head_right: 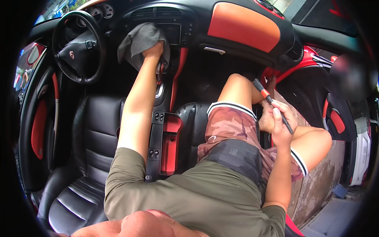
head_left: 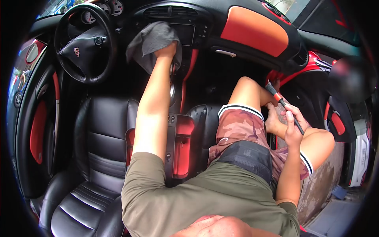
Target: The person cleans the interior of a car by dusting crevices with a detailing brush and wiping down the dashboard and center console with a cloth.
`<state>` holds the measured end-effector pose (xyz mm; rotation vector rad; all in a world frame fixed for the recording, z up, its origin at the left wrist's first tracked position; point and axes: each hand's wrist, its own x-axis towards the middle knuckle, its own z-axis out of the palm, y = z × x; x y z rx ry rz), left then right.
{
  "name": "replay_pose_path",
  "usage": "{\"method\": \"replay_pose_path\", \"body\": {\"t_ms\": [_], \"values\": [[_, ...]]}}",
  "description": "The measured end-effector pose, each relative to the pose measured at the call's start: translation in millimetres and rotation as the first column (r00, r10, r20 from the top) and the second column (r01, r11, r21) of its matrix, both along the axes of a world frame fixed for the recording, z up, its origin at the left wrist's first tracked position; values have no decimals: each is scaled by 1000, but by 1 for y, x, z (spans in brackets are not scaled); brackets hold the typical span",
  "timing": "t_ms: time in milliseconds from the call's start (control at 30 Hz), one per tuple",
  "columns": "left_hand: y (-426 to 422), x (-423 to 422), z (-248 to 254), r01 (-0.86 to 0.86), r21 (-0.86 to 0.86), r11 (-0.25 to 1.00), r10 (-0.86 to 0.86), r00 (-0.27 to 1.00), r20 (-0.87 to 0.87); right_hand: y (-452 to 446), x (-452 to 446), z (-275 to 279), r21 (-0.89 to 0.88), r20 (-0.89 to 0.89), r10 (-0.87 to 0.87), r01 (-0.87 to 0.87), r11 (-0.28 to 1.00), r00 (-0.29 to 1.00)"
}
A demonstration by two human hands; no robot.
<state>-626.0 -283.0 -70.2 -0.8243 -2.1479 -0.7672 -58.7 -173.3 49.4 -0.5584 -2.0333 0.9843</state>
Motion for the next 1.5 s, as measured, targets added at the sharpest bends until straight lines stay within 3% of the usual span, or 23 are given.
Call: {"method": "replay_pose_path", "body": {"t_ms": [33,133,200,233,333,467,533,600,700,767,800,867,900,967,1033,1133,1200,1267,1300,1333,1367,1400,1500], "values": [[5,11,5,102,154,983,-83,989,-126,-1,-2,1,-1,-2,7,-7,1000,1000],[21,46,48,406,6,914,-401,906,-137,-5,-6,2,21,-7,3,-3,1000,1000],[22,85,70,381,80,921,-363,914,-179,-8,-8,5,42,7,23,-23,999,1000],[22,85,78,364,25,931,-364,931,-20,-9,-9,7,57,10,35,-35,998,999],[18,66,71,379,120,917,-356,918,-177,-9,-8,6,77,-4,64,-63,995,998],[-14,54,72,63,43,997,-61,997,-36,-4,6,4,51,-21,4,-3,999,1000],[0,17,28,-61,202,977,79,994,-78,-3,13,3,56,-20,-15,16,998,1000],[23,13,-5,-182,-5,983,181,982,-50,0,19,0,22,-30,-48,49,999,998],[68,60,-26,-67,-133,989,86,986,143,6,23,-4,-19,-35,-78,77,997,996],[95,101,-29,31,132,991,-74,939,336,5,19,-3,17,-45,-60,60,998,997],[106,121,-28,-10,358,934,-164,877,452,4,18,-3,32,-45,-53,54,998,998],[121,144,-20,-271,773,574,-417,716,560,3,18,-3,21,-42,-52,53,998,998],[122,148,-12,-423,849,316,-518,673,528,3,19,-5,14,-45,-53,53,998,998],[110,141,4,-564,825,-11,-650,631,423,4,20,-4,12,-50,-56,57,998,997],[85,137,20,-599,791,-123,-748,580,322,5,22,-3,13,-53,-62,63,998,997],[96,133,-21,-413,905,99,-750,567,341,12,25,-8,-50,-1,-86,86,995,996],[90,168,6,-406,858,315,-642,575,508,9,20,-5,-28,0,-75,75,997,997],[97,155,-12,-140,900,413,-634,665,395,1,12,1,11,-34,-53,53,999,998],[101,158,-18,-103,494,863,-139,892,430,0,12,3,23,-33,-52,53,998,998],[108,159,-21,-85,189,978,22,950,313,-2,12,5,33,-33,-53,54,998,998],[113,160,-22,-131,-91,987,140,985,97,-1,13,6,46,-34,-53,54,997,998],[115,159,-28,199,261,945,-201,979,-20,2,14,7,74,-25,-62,64,995,998],[101,123,6,278,-95,956,-284,957,-56,14,20,6,103,24,-110,107,989,994]]}}
